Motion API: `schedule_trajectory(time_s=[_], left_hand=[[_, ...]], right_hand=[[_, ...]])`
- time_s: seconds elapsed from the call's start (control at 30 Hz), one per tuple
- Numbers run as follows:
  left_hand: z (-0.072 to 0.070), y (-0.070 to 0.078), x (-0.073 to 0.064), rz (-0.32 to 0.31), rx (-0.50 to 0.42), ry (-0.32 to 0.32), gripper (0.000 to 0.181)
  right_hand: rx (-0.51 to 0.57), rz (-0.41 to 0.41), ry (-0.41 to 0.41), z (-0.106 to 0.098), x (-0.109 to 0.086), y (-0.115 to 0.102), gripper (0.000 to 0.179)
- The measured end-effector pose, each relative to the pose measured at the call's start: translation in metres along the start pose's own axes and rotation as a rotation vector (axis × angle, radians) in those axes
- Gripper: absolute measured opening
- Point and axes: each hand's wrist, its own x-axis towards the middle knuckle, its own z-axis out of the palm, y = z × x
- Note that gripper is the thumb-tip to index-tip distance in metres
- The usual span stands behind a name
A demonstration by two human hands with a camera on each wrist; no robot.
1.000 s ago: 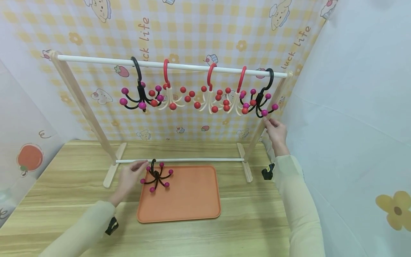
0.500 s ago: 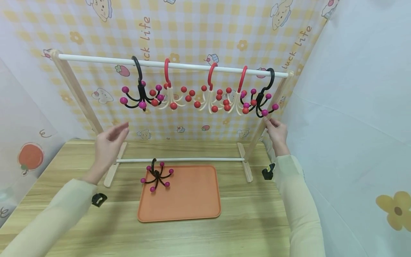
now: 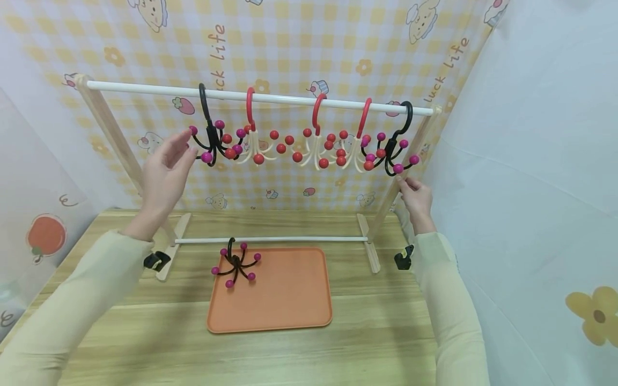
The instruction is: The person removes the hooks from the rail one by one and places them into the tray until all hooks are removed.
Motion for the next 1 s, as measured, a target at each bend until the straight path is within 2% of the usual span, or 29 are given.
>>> schedule_trajectory(time_s=[0.03, 0.1, 0.13, 0.33, 0.37, 0.47, 0.57, 0.6, 0.7, 0.77, 0.83, 0.9, 1.0], left_hand=[[0.001, 0.002, 0.004, 0.0, 0.01, -0.001, 0.04], [0.003, 0.006, 0.012, -0.025, 0.044, -0.011, 0.043], [0.004, 0.008, 0.016, -0.045, 0.069, -0.017, 0.044], [0.013, 0.018, 0.037, -0.136, 0.125, -0.072, 0.05], [0.015, 0.019, 0.04, -0.144, 0.121, -0.078, 0.05], [0.019, 0.022, 0.047, -0.163, 0.125, -0.078, 0.048], [0.021, 0.024, 0.052, -0.182, 0.124, -0.074, 0.045], [0.022, 0.024, 0.053, -0.186, 0.121, -0.07, 0.044], [0.025, 0.025, 0.057, -0.188, 0.116, -0.051, 0.041], [0.027, 0.026, 0.059, -0.176, 0.114, -0.031, 0.038], [0.028, 0.027, 0.06, -0.157, 0.121, -0.009, 0.034], [0.029, 0.028, 0.061, -0.131, 0.13, 0.009, 0.031], [0.029, 0.028, 0.062, -0.112, 0.146, 0.025, 0.027]], right_hand=[[-0.02, -0.011, 0.025, -0.002, 0.008, 0.01, 0.043], [-0.02, -0.007, 0.024, -0.003, 0.009, 0.011, 0.044], [-0.02, 0.002, 0.012, 0.0, 0.001, 0.001, 0.043], [0.066, -0.036, -0.069, 0.001, -0.014, -0.011, 0.037], [0.041, -0.049, -0.06, -0.001, -0.01, -0.006, 0.039], [-0.019, -0.047, -0.049, 0.002, -0.014, -0.011, 0.043], [-0.093, -0.018, 0.011, 0.0, -0.002, -0.001, 0.049], [-0.092, -0.007, 0.017, -0.002, 0.008, 0.008, 0.049], [-0.076, 0.004, 0.026, -0.01, 0.03, 0.027, 0.048], [-0.064, 0.015, -0.001, -0.012, 0.032, 0.028, 0.045], [-0.026, 0.003, -0.021, -0.011, 0.025, 0.022, 0.041], [0.006, 0.001, -0.037, -0.005, 0.009, 0.007, 0.039], [-0.051, -0.027, -0.032, 0.011, -0.039, -0.031, 0.044]])
